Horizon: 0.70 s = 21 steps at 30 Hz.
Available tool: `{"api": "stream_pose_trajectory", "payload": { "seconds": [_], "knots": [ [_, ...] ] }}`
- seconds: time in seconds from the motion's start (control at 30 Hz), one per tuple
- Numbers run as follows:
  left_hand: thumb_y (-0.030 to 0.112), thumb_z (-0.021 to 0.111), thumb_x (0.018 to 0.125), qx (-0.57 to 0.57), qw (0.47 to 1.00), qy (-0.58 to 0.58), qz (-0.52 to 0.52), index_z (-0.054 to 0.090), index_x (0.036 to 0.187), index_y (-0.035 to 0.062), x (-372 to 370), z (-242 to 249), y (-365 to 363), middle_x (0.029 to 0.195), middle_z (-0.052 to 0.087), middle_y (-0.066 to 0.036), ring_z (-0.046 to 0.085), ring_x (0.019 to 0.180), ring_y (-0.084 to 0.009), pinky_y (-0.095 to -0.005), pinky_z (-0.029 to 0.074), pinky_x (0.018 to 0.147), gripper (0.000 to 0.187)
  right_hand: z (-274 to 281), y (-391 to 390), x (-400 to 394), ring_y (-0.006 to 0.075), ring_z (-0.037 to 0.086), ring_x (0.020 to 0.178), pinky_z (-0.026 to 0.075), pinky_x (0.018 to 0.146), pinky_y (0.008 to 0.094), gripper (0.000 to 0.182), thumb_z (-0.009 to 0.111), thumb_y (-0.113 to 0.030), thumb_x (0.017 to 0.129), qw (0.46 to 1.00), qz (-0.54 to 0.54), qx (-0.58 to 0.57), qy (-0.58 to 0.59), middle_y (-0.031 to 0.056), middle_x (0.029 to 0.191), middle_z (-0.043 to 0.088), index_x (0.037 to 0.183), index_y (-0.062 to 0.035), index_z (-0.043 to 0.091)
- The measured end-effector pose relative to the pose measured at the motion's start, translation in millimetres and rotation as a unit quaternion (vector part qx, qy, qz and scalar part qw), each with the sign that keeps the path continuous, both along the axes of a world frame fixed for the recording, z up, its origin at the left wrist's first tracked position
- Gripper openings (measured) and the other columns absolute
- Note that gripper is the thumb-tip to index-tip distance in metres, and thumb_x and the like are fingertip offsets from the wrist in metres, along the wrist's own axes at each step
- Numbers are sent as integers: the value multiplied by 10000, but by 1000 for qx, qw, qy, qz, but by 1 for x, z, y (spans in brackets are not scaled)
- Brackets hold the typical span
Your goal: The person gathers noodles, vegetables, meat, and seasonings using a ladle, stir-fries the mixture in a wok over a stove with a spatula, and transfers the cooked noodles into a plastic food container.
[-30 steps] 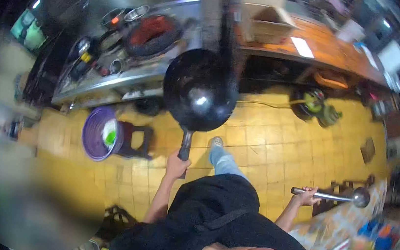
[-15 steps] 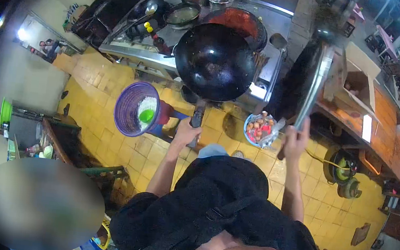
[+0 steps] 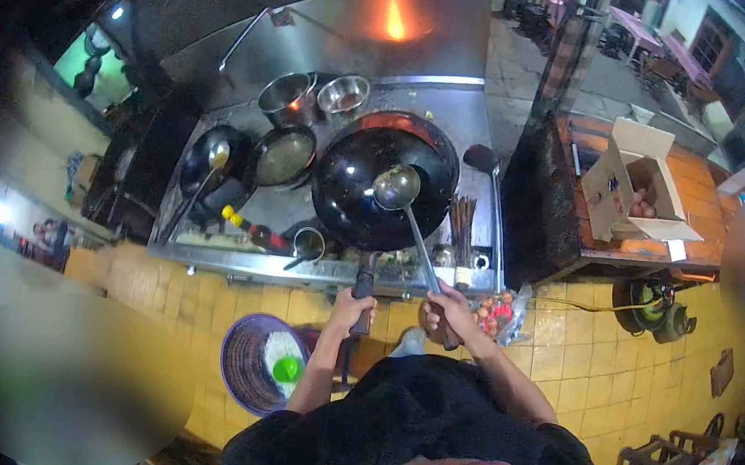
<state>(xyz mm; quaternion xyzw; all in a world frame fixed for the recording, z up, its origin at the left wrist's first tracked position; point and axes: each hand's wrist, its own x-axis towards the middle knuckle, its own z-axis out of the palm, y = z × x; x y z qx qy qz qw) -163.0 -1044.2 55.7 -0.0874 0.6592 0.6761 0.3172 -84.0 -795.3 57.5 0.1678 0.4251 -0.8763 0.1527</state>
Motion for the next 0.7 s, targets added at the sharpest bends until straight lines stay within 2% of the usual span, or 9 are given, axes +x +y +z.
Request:
{"api": "stream_pose_trajectory", "payload": {
  "seconds": [0.17, 0.23, 0.3, 0.37, 0.4, 0.47, 0.5, 0.53, 0.7],
  "knots": [
    [32, 611, 806, 77, 996, -50, -21, 565, 767, -6, -61, 2, 9, 595, 574, -92, 569, 482, -171, -299, 470, 452, 71, 33, -7, -21, 142, 602, 672, 496, 597, 272, 445, 520, -401, 961, 997, -51, -49, -6, 53, 864, 633, 1330, -157, 473],
    [70, 613, 809, 70, 994, -31, -77, 579, 734, -1, -83, -9, 7, 593, 574, -93, 568, 486, -172, -297, 466, 457, 108, 5, -1, -15, 148, 617, 730, 505, 628, 281, 511, 487, -484, 954, 999, -32, -26, -13, 40, 1005, 645, 1340, -149, 474],
    [95, 613, 809, 80, 995, -46, -43, 586, 711, 1, -102, -10, 17, 583, 578, -83, 564, 477, -175, -295, 459, 457, 138, 11, 10, 5, 155, 611, 888, 512, 719, 325, 534, 521, -477, 939, 994, -48, 81, -63, 28, 1081, 639, 1326, -109, 496],
    [108, 608, 812, 54, 995, -2, -83, 595, 699, 17, -117, -14, 23, 577, 579, -67, 559, 476, -175, -292, 456, 462, 146, 2, 22, 31, 168, 622, 882, 530, 704, 338, 514, 542, -438, 938, 983, -81, 143, -81, 32, 1086, 634, 1310, -85, 510],
    [116, 610, 811, 41, 997, 5, -60, 602, 699, 30, -132, -32, 24, 577, 581, -58, 560, 477, -173, -292, 453, 460, 141, -37, 32, 47, 174, 644, 785, 556, 641, 322, 489, 564, -406, 933, 973, -116, 188, -71, 36, 1044, 643, 1291, -76, 524],
    [153, 626, 811, 16, 999, 11, -48, 614, 726, 53, -141, -24, 37, 601, 574, -29, 545, 512, -150, -277, 435, 489, 131, -30, 40, 87, 135, 643, 717, 562, 611, 288, 476, 585, -374, 925, 956, -201, 181, -109, 26, 906, 641, 1283, -67, 521],
    [182, 640, 811, 6, 998, 11, -59, 618, 752, 63, -138, -2, 49, 624, 565, -8, 530, 545, -128, -262, 421, 520, 135, -42, 46, 109, 137, 628, 721, 545, 613, 298, 495, 582, -376, 924, 948, -213, 206, -113, 40, 978, 637, 1317, -86, 505],
    [188, 639, 814, 3, 998, -25, -57, 605, 754, 77, -151, -15, 50, 614, 549, 3, 519, 541, -126, -260, 410, 518, 131, -55, 52, 132, 140, 614, 726, 529, 616, 308, 516, 579, -379, 923, 940, -225, 230, -117, 53, 1050, 633, 1351, -104, 489],
    [219, 600, 862, 72, 992, -67, -82, 533, 739, 120, -181, -71, 60, 630, 496, 15, 484, 591, -129, -268, 399, 568, 172, -71, 61, 255, 124, 606, 665, 522, 575, 284, 476, 591, -331, 919, 872, -397, 182, -221, 101, 1074, 633, 1300, -52, 529]
  ]
}}
